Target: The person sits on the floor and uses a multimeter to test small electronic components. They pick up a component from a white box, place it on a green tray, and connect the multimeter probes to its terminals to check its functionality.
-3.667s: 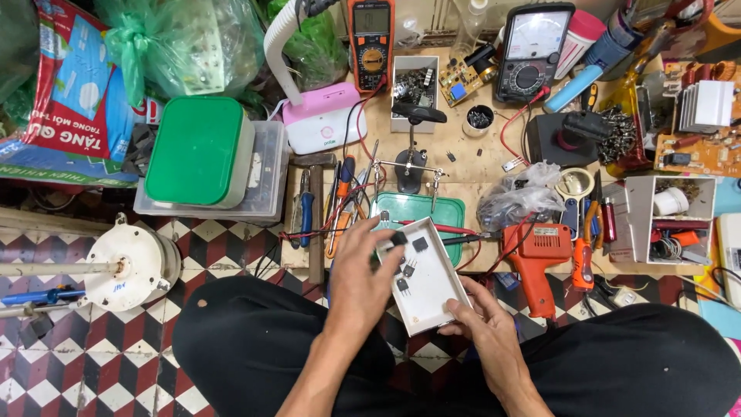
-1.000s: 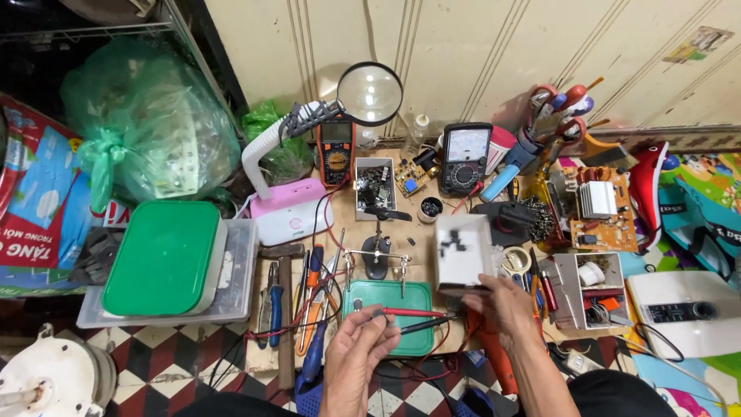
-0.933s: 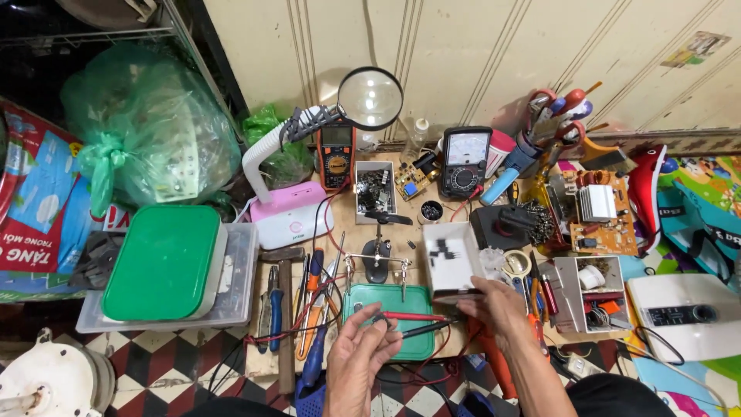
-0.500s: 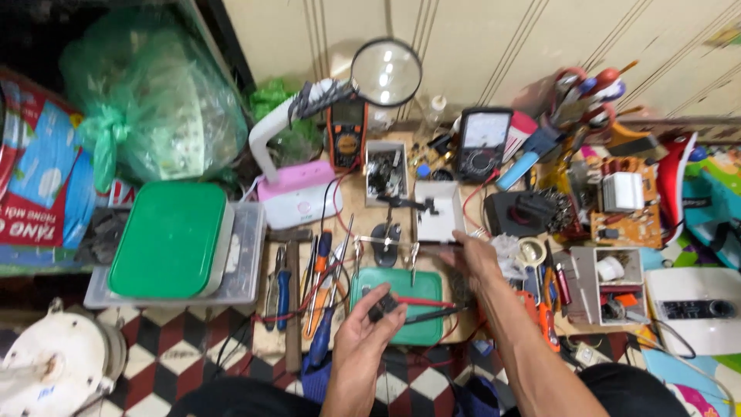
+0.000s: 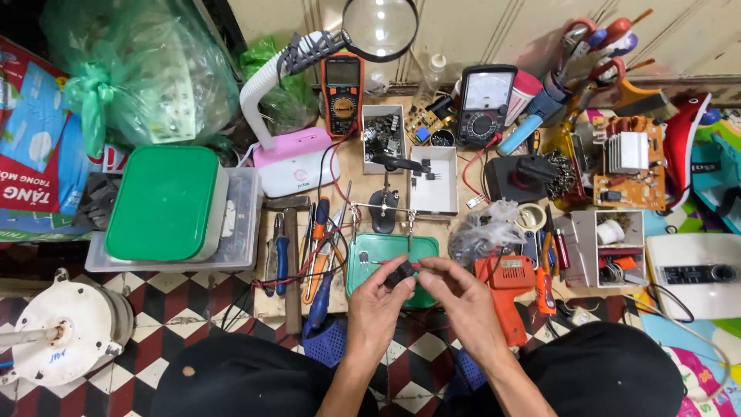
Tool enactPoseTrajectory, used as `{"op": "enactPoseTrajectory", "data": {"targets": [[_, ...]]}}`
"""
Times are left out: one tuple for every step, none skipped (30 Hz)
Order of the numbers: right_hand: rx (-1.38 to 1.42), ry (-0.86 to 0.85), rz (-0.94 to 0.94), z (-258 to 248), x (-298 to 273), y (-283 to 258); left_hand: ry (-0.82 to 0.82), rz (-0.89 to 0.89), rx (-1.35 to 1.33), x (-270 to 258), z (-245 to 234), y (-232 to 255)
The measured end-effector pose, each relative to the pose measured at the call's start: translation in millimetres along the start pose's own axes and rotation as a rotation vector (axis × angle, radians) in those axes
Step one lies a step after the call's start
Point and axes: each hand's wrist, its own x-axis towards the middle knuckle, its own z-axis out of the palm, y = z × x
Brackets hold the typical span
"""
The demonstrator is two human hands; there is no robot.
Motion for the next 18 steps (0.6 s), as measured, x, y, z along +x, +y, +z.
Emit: {"op": "enactPoseTrajectory", "data": {"targets": [[0.003, 0.0, 0.0, -1, 2, 9, 0.0, 0.0, 0.003, -2, -1, -4], [-0.001, -0.03, -0.031, -2, 4, 18, 0.007, 0.099, 0.193, -4, -3, -8], [-0.005, -0.06, -0.062, -2, 7, 28, 0.016, 0.197, 0.383, -5, -4, -12], [-0.004, -0.06, -0.061, -3, 7, 28, 0.015, 0.196, 0.384, -4, -5, -17], [-0.011, -0.053, -0.068, -3, 8, 29, 0.018, 0.337, 0.455, -3, -6, -22], [-0.019, -0.046, -0.076, -3, 9, 30, 0.022, 0.478, 0.524, -1, -7, -27], [-0.02, -0.047, -0.076, -5, 9, 33, 0.023, 0.478, 0.523, -2, -7, -29], [0.053, -0.071, -0.06, -6, 11, 35, 0.01, 0.494, 0.543, 0, -7, -31], [0.126, -0.094, -0.044, -8, 13, 36, -0.003, 0.51, 0.563, 1, -7, -31], [0.125, -0.097, -0.047, -11, 15, 37, 0.0, 0.513, 0.561, -4, -5, -25], [0.261, -0.095, 0.032, -13, 17, 39, 0.015, 0.383, 0.487, -8, -4, -18], [0.398, -0.092, 0.112, -16, 20, 41, 0.03, 0.252, 0.412, -13, -2, -11], [0.397, -0.094, 0.111, -17, 20, 43, 0.032, 0.253, 0.411, -14, -2, -6], [0.526, -0.143, 0.142, -19, 21, 45, 0.039, 0.189, 0.28, -15, -1, -2], [0.654, -0.192, 0.172, -21, 22, 47, 0.047, 0.125, 0.149, -16, 0, 2], [0.653, -0.193, 0.173, -22, 25, 53, 0.048, 0.124, 0.148, -20, -1, 9], [0.717, -0.229, 0.188, -23, 28, 59, 0.072, 0.066, 0.149, -23, -2, 15], [0.781, -0.265, 0.203, -24, 31, 65, 0.096, 0.007, 0.149, -26, -3, 22]]}}
